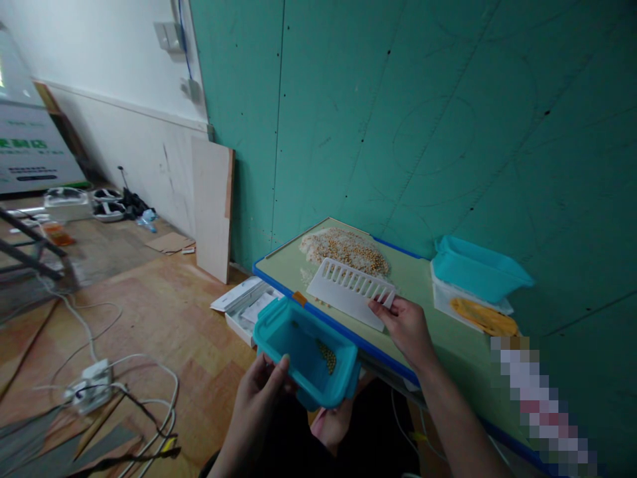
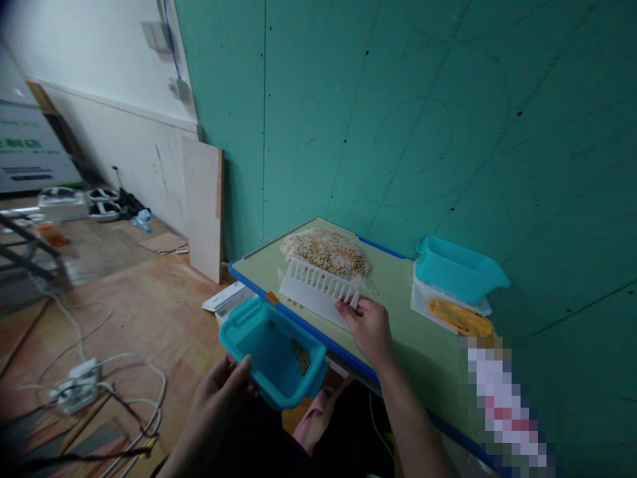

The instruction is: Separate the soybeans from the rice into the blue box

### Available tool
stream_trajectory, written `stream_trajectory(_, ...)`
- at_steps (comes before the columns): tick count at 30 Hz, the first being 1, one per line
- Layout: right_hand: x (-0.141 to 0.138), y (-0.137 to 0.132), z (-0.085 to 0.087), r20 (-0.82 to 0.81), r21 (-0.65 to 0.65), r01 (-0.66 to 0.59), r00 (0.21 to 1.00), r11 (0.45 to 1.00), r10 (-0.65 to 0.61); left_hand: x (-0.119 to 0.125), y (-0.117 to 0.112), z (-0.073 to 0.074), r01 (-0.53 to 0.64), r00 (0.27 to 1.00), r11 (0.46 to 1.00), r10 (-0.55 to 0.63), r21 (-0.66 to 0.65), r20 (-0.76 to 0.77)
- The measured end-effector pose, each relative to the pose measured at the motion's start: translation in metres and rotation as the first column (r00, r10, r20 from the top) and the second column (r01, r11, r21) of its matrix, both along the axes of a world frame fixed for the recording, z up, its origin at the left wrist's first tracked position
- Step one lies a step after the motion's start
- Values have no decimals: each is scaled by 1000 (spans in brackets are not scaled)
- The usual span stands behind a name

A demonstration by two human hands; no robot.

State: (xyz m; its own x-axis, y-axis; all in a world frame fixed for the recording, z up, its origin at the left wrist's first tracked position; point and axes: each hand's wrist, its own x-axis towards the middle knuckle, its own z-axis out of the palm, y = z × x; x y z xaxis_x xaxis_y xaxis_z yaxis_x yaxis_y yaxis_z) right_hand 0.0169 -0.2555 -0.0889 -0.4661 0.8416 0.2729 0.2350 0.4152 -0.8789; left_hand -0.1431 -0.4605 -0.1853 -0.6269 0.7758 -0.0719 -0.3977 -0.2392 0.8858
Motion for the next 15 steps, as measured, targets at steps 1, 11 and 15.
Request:
stream_trajectory(1,0,-1,1,1,-2,-2,1000,1000,2,0,0,0,1,1000,1000,-1,-2,-1)
stream_trajectory(11,-1,-4,4,-15,-22,-31,999,999,31,0,0,1,21,1000,1000,-21,5,-2)
stream_trajectory(15,-1,-5,5,-1,-17,-20,1000,1000,20,1,-1,1,38,999,999,-38,15,2)
